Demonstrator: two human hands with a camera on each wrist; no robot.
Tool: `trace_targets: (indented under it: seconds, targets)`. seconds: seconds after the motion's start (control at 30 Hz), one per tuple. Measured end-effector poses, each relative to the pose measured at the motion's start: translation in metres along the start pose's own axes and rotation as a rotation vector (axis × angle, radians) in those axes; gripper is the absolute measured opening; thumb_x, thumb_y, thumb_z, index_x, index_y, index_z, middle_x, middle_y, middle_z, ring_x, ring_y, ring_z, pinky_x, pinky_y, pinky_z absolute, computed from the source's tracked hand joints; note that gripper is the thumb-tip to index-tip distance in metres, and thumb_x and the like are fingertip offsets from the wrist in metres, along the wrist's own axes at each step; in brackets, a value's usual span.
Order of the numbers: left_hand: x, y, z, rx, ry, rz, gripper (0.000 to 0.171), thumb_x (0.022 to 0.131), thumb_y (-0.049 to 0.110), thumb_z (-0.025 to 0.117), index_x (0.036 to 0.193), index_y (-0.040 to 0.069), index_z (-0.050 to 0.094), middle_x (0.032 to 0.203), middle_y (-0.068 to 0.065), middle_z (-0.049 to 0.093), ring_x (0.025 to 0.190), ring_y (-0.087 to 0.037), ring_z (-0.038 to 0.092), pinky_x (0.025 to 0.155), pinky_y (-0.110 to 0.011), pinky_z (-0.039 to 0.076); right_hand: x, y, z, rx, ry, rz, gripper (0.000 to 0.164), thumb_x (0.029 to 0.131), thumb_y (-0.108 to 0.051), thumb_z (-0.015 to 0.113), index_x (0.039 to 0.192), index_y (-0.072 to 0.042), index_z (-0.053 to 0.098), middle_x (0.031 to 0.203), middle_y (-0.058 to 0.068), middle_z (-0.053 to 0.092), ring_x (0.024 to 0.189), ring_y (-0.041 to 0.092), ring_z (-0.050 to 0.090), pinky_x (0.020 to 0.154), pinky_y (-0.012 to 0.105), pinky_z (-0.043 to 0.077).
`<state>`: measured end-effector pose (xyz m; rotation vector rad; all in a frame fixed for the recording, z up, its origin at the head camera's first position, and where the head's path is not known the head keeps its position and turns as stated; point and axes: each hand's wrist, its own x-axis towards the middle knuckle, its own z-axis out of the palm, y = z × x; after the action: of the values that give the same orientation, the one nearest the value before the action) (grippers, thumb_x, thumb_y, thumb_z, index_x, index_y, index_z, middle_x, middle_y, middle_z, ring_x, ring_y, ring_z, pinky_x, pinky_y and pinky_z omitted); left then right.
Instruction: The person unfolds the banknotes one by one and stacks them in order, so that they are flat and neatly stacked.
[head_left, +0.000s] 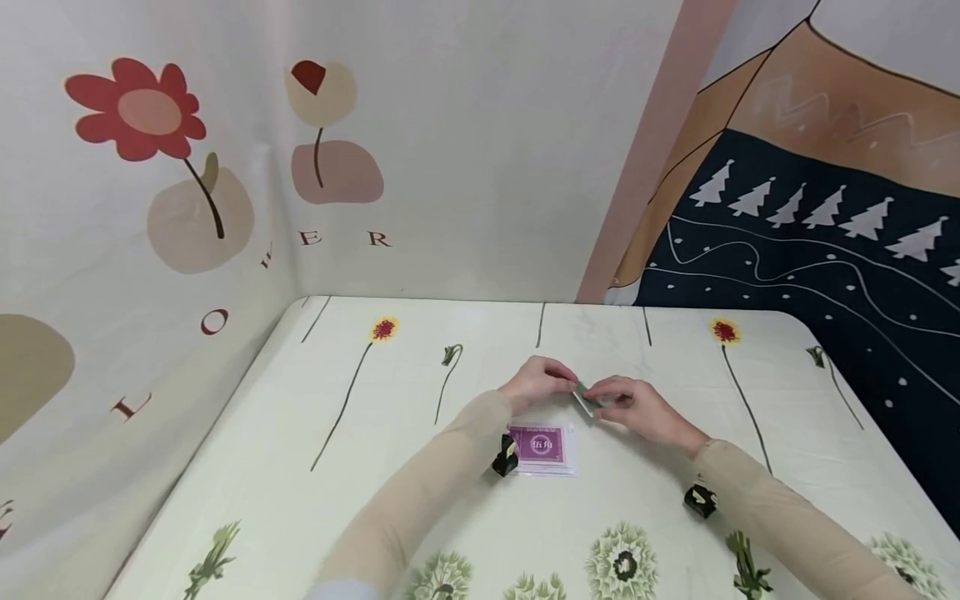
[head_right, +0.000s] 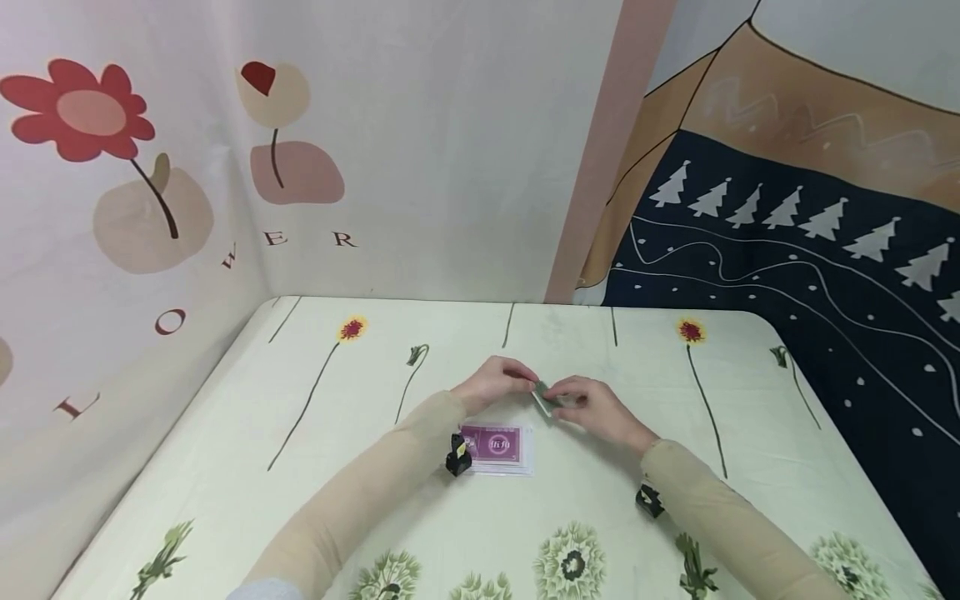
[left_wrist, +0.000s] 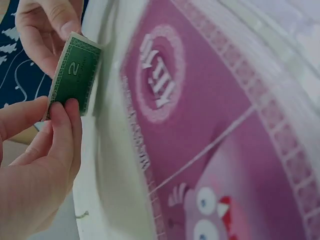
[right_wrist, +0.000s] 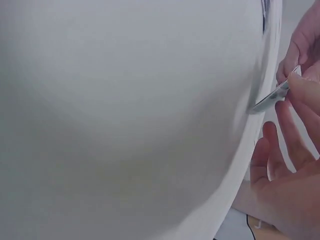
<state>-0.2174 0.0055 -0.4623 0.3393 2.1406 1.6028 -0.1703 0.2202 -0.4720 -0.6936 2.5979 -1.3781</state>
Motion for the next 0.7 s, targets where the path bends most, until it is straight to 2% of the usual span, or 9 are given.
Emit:
trace_targets:
  seconds: [0.13, 0.3, 0.4, 0.5, 0.63, 0.7]
  targets:
    - [-0.002, 0.001, -0.007, -0.115, -0.005, -0.006, 0.019, 0.087, 0.001, 0.068, 0.105, -0.007, 0.069, 0.097, -0.011, 0.069, 0.087, -0.016, 0.064, 0.084, -0.026, 0.052, 0.003, -0.005, 0.001, 0.024, -0.003, 0.007, 0.024, 0.088, -0.008, 0.07, 0.112, -0.004, 0.07, 0.112, 0.008, 0.068, 0.105, 0.028, 0.059, 0.084, 0.038, 0.05]
    - [-0.004, 0.004, -0.014, -0.181, 0.001, -0.006, 0.023, 0.089, 0.002, 0.065, 0.11, -0.009, 0.066, 0.101, -0.017, 0.069, 0.093, -0.021, 0.066, 0.089, -0.028, 0.05, 0.004, -0.008, 0.005, 0.016, 0.011, -0.019, 0.027, 0.089, -0.008, 0.069, 0.116, -0.005, 0.069, 0.113, 0.006, 0.068, 0.105, 0.025, 0.06, 0.085, 0.037, 0.05]
    - [-0.004, 0.005, -0.016, -0.236, 0.008, -0.008, 0.024, 0.09, 0.0, 0.062, 0.111, -0.012, 0.063, 0.106, -0.023, 0.067, 0.095, -0.024, 0.067, 0.091, -0.029, 0.05, 0.005, -0.008, 0.008, -0.008, 0.061, -0.056, 0.025, 0.088, -0.005, 0.07, 0.113, -0.004, 0.07, 0.109, 0.005, 0.069, 0.099, 0.021, 0.062, 0.081, 0.034, 0.051]
    - [-0.002, 0.003, -0.017, -0.332, 0.009, -0.012, 0.024, 0.092, -0.002, 0.059, 0.113, -0.015, 0.059, 0.113, -0.03, 0.061, 0.091, -0.021, 0.067, 0.093, -0.029, 0.049, 0.006, -0.009, 0.011, -0.03, 0.122, -0.079, 0.02, 0.089, -0.003, 0.068, 0.109, -0.002, 0.071, 0.103, 0.006, 0.071, 0.091, 0.015, 0.062, 0.076, 0.03, 0.052]
    - [-0.005, 0.003, -0.016, -0.372, 0.007, 0.003, 0.033, 0.092, 0.0, 0.061, 0.122, -0.013, 0.053, 0.109, -0.028, 0.062, 0.089, -0.02, 0.066, 0.091, -0.03, 0.051, 0.008, -0.012, 0.014, -0.047, 0.204, -0.082, 0.014, 0.089, -0.002, 0.067, 0.103, 0.0, 0.072, 0.096, 0.007, 0.072, 0.083, 0.013, 0.062, 0.073, 0.027, 0.05]
    - [-0.009, 0.003, -0.015, -0.337, 0.016, 0.034, 0.042, 0.09, 0.002, 0.065, 0.128, -0.01, 0.05, 0.106, -0.021, 0.063, 0.089, -0.021, 0.066, 0.089, -0.031, 0.052, 0.008, -0.014, 0.014, -0.048, 0.253, -0.079, 0.012, 0.089, -0.001, 0.067, 0.1, 0.0, 0.072, 0.093, 0.008, 0.072, 0.081, 0.014, 0.062, 0.072, 0.027, 0.049]
